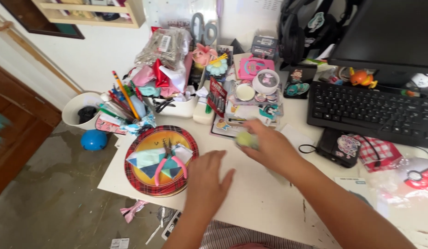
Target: Cleaning a decorative glass-covered object and a computer keyboard using a cloth on a desk.
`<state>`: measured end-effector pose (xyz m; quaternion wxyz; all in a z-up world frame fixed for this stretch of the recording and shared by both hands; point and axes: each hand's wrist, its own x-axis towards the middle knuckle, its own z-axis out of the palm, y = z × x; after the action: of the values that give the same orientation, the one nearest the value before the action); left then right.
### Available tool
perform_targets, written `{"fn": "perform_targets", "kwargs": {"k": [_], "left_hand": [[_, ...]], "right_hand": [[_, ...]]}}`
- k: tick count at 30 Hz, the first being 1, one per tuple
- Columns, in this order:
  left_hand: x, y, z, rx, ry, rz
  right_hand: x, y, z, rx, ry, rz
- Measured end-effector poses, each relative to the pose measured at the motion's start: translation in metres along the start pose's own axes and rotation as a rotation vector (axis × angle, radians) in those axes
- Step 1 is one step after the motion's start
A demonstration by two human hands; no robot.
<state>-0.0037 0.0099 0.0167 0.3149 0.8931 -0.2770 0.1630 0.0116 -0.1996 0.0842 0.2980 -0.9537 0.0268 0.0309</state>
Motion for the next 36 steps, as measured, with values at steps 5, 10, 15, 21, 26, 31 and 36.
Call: {"fn": "perform_targets", "kwargs": {"k": [5,10,15,21,26,31,36], "left_hand": [[-0.014,-0.031,-0.027,0.128,0.163,-0.050],[-0.030,-0.057,-0.037,0.244,0.154,-0.090],[-0.039,-0.071,-0.037,0.310,0.116,-0.050],[-0.038,-0.071,-0.042,0.322,0.064,-0.093],[-0.024,-0.049,-0.038,0.242,0.069,-0.059],[0.005,-0.016,-0.010,-0.007,0.043,0.130],[0.039,0.001,0.037,-0.045,0.003,0.285]], "right_hand": [[0.083,-0.046,0.059,-0.092,0.016,-0.153],[0.137,-0.056,0.117,-0.205,0.008,-0.279],[0.158,-0.052,0.146,-0.499,-0.003,-0.293],[0.142,-0.047,0.138,-0.294,-0.022,-0.339],[0.076,-0.044,0.073,-0.089,0.040,-0.229],[-0.006,-0.034,0.003,0.050,-0.074,0.031],[-0.037,0.069,0.019,0.077,0.016,0.088]]}}
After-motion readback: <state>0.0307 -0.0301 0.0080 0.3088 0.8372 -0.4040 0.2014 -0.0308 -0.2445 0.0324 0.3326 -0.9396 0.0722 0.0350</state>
